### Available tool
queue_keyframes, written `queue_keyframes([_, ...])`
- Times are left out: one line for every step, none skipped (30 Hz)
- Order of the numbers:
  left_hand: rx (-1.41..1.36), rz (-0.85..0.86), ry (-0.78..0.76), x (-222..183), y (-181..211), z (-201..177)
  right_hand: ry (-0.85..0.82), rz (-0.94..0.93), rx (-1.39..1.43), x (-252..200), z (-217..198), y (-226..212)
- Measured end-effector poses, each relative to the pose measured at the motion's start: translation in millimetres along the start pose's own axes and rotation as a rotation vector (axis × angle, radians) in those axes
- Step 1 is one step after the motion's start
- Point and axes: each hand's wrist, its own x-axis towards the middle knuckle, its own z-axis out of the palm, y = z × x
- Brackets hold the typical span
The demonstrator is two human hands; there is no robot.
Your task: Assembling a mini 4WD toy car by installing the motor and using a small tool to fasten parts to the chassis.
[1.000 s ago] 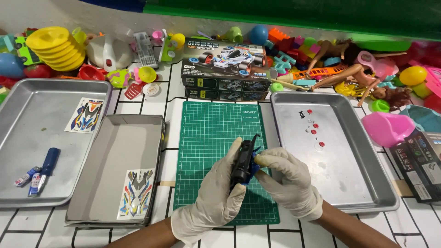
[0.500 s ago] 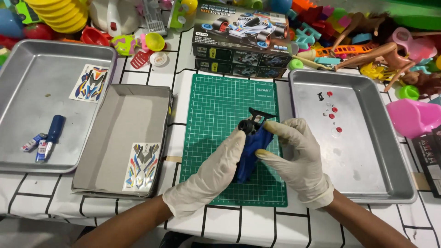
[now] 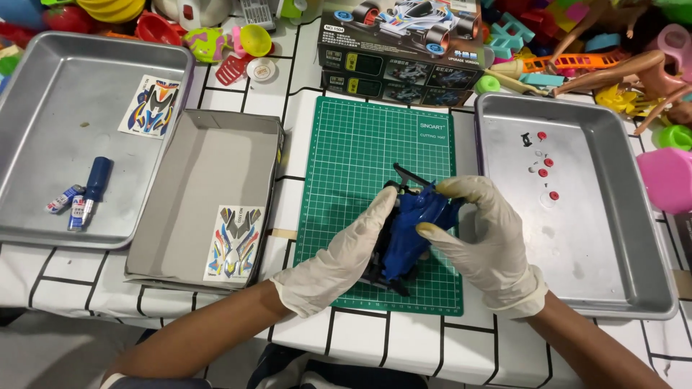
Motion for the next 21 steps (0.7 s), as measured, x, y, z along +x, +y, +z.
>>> queue_keyframes([-0.006,-0.023,0.01,-1,5,-2,-0.003,-0.011,0.017,0,-1,3])
queue_keyframes([-0.013,-0.046,0.021,-2,10,-5,-0.005,-0.021,0.035,-1,-2,7])
queue_keyframes([-0.013,-0.045,0.023,0,9,-4,-0.004,-0.018,0.035,1,-2,6])
queue_keyframes([0.31,0.047,0.09,2,8,-3,-0.023,-0.071,-0.032,4,-2,5])
queue_keyframes([0.633,0.139,0.157,4,7,-1,-0.043,-0.124,-0.099,6,-1,4])
queue_keyframes([0.633,0.138,0.158,20,-43,20,-0.042,-0.123,-0.1,6,-1,3])
queue_keyframes([1.286,0.138,0.551,33,-97,36,-0.025,-0.097,-0.069,6,0,3])
queue_keyframes([1.929,0.121,0.956,39,-155,48,-0.011,-0.073,-0.038,7,0,2])
queue_keyframes([1.928,0.122,0.954,38,-158,49,-0.012,-0.074,-0.038,6,2,4])
queue_keyframes([1.944,0.055,0.888,37,-162,51,-0.006,0.018,0.013,5,5,5])
queue_keyframes([1.956,-0.013,0.821,35,-166,53,0.0,0.11,0.063,4,7,6])
queue_keyframes([1.957,-0.01,0.821,35,-162,53,-0.001,0.109,0.065,4,7,5])
queue_keyframes([1.966,0.016,0.881,35,-157,53,-0.012,0.155,0.077,4,7,3])
queue_keyframes([1.972,0.04,0.941,36,-153,52,-0.022,0.201,0.087,4,6,2])
queue_keyframes([1.972,0.042,0.94,37,-149,51,-0.023,0.2,0.087,4,7,3])
queue_keyframes([2.051,0.106,0.99,38,-146,49,-0.024,0.166,0.084,4,7,4])
queue_keyframes([2.129,0.172,1.04,39,-142,48,-0.025,0.132,0.082,3,8,5])
queue_keyframes([2.128,0.172,1.04,27,-98,34,-0.025,0.133,0.082,3,8,5])
queue_keyframes([1.455,0.143,0.561,14,-53,21,-0.038,0.143,0.047,3,8,5])
queue_keyframes([0.763,0.102,0.115,1,-9,7,-0.051,0.153,0.012,2,8,5])
queue_keyframes([0.763,0.103,0.115,20,-60,25,-0.052,0.153,0.013,3,7,6])
